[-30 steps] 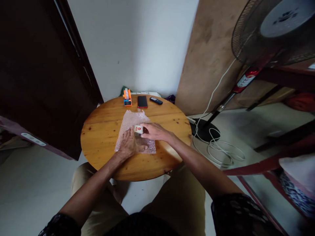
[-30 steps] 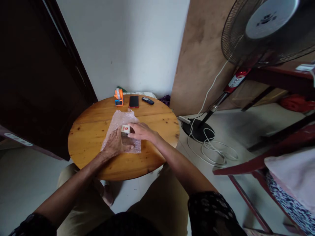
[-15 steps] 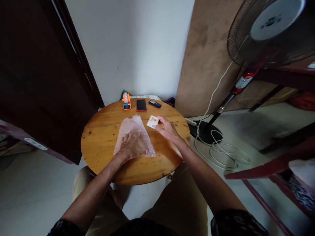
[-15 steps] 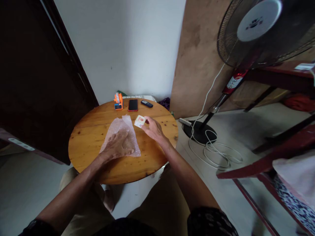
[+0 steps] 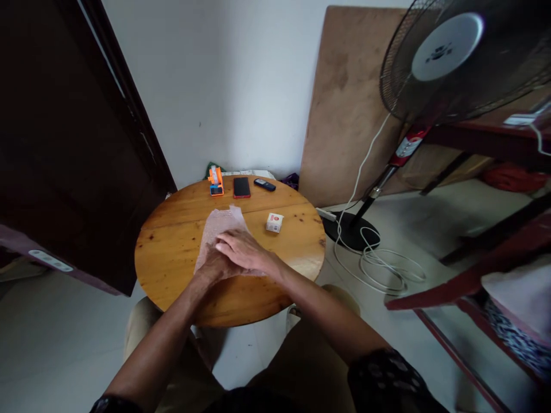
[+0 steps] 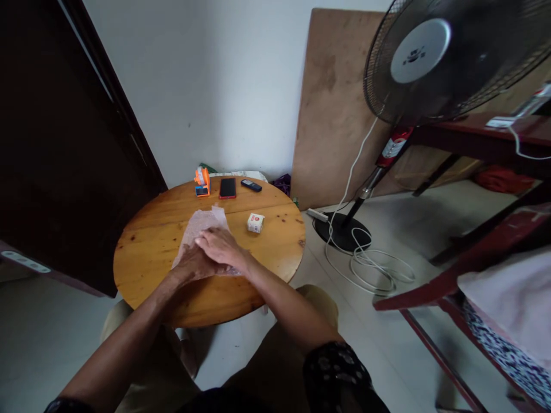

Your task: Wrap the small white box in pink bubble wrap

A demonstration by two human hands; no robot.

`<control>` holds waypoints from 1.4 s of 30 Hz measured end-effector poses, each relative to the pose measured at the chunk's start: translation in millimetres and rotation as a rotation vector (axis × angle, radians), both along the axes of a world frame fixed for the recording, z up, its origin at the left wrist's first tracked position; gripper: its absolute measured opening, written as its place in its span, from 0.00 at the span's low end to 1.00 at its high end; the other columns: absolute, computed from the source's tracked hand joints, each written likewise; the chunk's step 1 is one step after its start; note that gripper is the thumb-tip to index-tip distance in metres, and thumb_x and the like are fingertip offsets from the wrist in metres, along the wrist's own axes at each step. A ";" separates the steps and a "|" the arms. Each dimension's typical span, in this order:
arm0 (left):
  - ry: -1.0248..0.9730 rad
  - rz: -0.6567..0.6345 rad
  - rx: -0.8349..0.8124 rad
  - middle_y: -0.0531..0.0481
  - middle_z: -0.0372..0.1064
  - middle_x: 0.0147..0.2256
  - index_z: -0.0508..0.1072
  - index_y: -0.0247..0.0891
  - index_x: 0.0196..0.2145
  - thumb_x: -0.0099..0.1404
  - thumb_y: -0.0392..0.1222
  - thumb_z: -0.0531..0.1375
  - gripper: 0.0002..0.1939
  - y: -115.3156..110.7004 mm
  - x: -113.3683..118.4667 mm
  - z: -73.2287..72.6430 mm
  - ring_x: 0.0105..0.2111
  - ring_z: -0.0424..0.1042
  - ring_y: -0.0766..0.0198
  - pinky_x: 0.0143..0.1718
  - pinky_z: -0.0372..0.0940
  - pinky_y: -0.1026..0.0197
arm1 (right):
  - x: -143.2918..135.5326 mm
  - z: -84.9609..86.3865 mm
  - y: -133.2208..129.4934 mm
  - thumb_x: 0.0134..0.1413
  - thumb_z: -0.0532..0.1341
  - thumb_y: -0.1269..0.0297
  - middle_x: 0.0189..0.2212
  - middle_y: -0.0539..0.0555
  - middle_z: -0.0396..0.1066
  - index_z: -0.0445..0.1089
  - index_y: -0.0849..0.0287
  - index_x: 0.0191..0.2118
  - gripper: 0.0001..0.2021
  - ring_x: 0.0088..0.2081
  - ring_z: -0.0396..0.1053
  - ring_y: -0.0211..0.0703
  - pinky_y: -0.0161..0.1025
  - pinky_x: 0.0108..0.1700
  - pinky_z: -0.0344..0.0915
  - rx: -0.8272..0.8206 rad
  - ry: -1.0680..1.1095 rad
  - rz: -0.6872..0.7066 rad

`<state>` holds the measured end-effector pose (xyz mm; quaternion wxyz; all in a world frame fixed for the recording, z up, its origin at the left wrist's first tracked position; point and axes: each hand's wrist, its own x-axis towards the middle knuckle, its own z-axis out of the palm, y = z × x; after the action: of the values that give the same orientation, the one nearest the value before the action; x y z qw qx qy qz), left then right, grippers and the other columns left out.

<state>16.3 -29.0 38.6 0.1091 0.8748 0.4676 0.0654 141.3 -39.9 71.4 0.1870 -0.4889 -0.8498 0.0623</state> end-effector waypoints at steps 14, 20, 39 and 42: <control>-0.028 0.048 0.055 0.35 0.62 0.63 0.64 0.34 0.63 0.70 0.50 0.51 0.29 17.8 -30.3 21.4 0.64 0.60 0.48 0.65 0.54 0.49 | 50.5 -46.4 38.0 0.67 0.52 0.63 0.61 0.61 0.66 0.68 0.61 0.58 0.19 0.59 0.64 0.54 0.50 0.59 0.60 0.020 -0.134 -0.236; 0.140 0.148 -0.033 0.33 0.49 0.69 0.58 0.36 0.67 0.63 0.68 0.53 0.44 49.1 -47.9 1.6 0.69 0.47 0.37 0.66 0.45 0.35 | 48.6 -51.5 39.8 0.67 0.52 0.56 0.66 0.65 0.58 0.61 0.63 0.64 0.25 0.64 0.58 0.58 0.52 0.62 0.57 0.009 -0.126 -0.343; 0.012 -0.156 0.101 0.35 0.50 0.69 0.57 0.43 0.68 0.65 0.66 0.55 0.41 -1.5 -25.9 -12.7 0.69 0.46 0.38 0.66 0.45 0.36 | 48.3 -43.4 32.2 0.68 0.51 0.61 0.68 0.62 0.56 0.63 0.61 0.64 0.23 0.66 0.56 0.55 0.52 0.63 0.55 0.064 -0.052 -0.239; 0.013 -0.136 0.092 0.35 0.50 0.69 0.59 0.43 0.68 0.64 0.69 0.54 0.42 -1.4 -23.0 -16.9 0.70 0.45 0.37 0.67 0.42 0.34 | 56.6 -25.4 22.2 0.65 0.54 0.63 0.67 0.61 0.57 0.69 0.59 0.59 0.20 0.64 0.57 0.58 0.54 0.62 0.56 0.148 -0.017 -0.226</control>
<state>-6.7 -30.4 21.8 0.0699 0.9090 0.4042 0.0738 197.9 -17.8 46.0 0.2211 -0.5671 -0.7930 -0.0263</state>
